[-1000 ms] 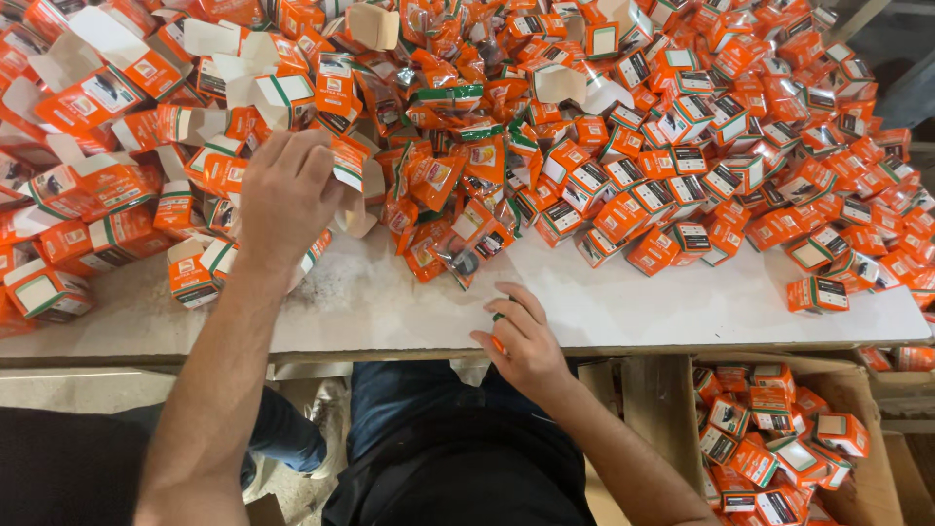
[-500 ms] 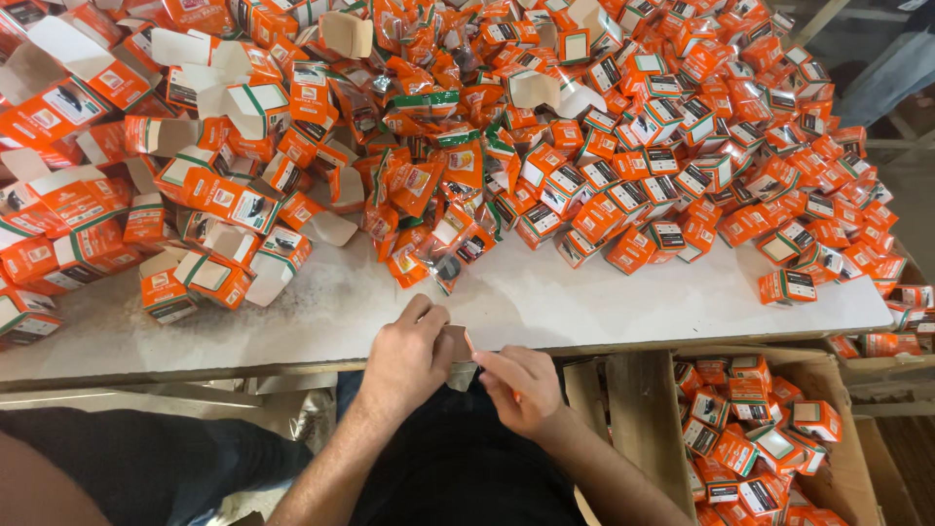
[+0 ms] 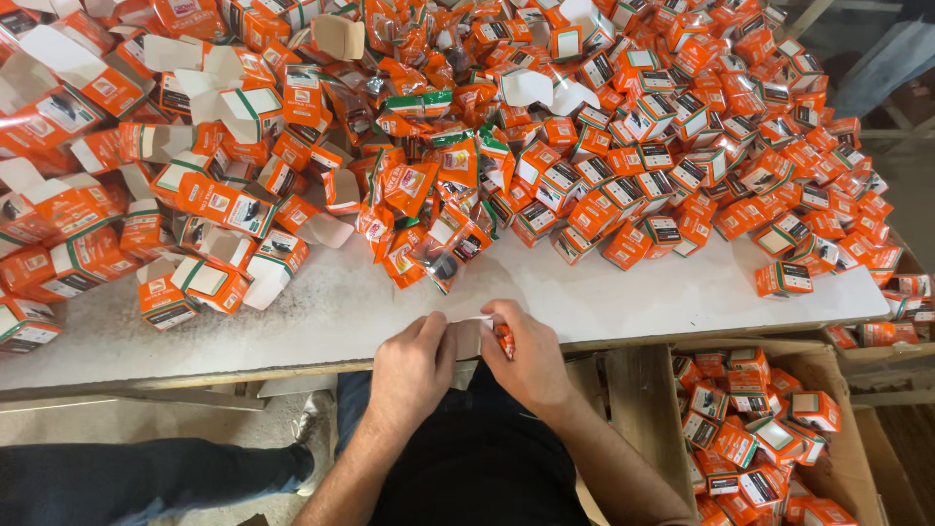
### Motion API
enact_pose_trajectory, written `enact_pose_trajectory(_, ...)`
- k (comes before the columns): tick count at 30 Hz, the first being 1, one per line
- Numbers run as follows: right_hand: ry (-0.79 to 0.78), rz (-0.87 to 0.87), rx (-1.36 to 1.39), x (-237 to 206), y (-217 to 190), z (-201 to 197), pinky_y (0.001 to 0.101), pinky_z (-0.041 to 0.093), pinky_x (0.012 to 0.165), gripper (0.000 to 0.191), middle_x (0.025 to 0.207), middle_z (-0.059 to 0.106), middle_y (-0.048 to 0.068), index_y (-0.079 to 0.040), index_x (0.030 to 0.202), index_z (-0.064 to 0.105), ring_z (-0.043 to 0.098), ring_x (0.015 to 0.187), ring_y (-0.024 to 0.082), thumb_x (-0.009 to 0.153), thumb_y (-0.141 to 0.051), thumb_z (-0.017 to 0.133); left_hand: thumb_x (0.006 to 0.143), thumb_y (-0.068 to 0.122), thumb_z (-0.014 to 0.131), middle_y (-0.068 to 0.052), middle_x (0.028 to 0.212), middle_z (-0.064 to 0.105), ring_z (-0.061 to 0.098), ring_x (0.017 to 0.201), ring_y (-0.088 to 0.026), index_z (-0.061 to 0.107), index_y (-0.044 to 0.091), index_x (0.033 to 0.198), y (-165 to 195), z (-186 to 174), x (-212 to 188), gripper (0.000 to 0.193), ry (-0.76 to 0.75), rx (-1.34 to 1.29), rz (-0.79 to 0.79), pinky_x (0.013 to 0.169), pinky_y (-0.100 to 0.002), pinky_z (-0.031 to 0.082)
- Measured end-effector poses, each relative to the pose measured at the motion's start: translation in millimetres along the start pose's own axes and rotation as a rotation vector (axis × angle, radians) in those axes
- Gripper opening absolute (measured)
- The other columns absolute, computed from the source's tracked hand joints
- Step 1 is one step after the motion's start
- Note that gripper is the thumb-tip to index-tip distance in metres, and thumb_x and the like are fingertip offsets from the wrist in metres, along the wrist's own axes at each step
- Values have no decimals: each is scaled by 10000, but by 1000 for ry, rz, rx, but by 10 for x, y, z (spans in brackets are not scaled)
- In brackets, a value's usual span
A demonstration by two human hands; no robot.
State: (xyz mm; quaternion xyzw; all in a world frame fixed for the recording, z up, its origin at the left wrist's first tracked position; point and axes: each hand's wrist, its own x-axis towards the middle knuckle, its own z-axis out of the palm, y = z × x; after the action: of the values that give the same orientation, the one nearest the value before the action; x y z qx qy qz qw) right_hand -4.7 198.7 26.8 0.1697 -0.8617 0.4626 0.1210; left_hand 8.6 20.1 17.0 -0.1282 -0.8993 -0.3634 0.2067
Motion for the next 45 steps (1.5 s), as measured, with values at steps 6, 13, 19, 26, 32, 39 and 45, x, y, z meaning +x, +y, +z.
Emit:
enact_pose_trajectory(6, -62, 64, 45, 94, 22, -19, 392, 559, 671, 260, 894, 728, 168, -49, 1192, 570, 729, 768, 349, 956, -106, 663, 942, 158, 702, -156, 793, 679, 686, 659, -341, 624, 43, 957, -136, -128, 96, 140, -156, -215, -83, 603, -439, 545)
enact_pose_trajectory(13, -71, 46, 32, 102, 176, 2, 413, 540, 641, 257, 844, 713, 167, -61, 1201, 543, 712, 752, 368, 974, -119, 649, 908, 148, 714, -107, 752, 673, 715, 663, -298, 565, 56, 1074, -55, -14, 72, 241, -57, -430, -354, 585, -395, 598)
enact_pose_trajectory(19, 0, -113, -233, 107, 403, 181, 463, 499, 576, 192, 736, 672, 141, -100, 1175, 566, 675, 656, 357, 992, -113, 618, 718, 245, 861, -213, 1169, 659, 656, 963, -373, 538, 33, 919, -202, -28, 22, 436, 108, -81, 275, 769, -464, 588)
enact_pose_trajectory(26, -41, -216, 100, 18, 487, -31, 386, 541, 804, 460, 1145, 542, 207, 12, 1326, 413, 632, 933, 309, 961, -72, 680, 770, 141, 868, -164, 1229, 643, 702, 1014, -329, 601, 61, 1262, -296, 128, 95, 566, -40, -259, 126, 712, -352, 644)
enact_pose_trajectory(32, -1, -155, 113, -87, 483, -301, 360, 581, 956, 559, 1288, 538, 190, 0, 1318, 484, 654, 1111, 311, 870, -63, 812, 809, 122, 849, -137, 1221, 652, 723, 980, -280, 549, 129, 1383, -302, 106, 84, 648, -102, -350, 51, 684, -316, 652)
enact_pose_trajectory(39, -6, -590, -201, 161, 111, -97, 381, 587, 972, 426, 1286, 598, 170, -8, 1237, 609, 639, 1182, 285, 914, -112, 866, 795, 104, 837, -156, 1289, 639, 704, 1070, -312, 515, 88, 1396, -307, 109, 119, 681, -106, -359, 39, 714, -329, 636)
enact_pose_trajectory(45, -8, -604, -522, 250, 22, -127, 471, 463, 981, 409, 1245, 651, 52, -73, 1246, 677, 539, 1181, 294, 888, -208, 820, 790, 134, 853, -178, 1281, 652, 668, 1127, -372, 580, 70, 1345, -259, 79, 166, 622, -30, -181, 108, 897, -417, 577)
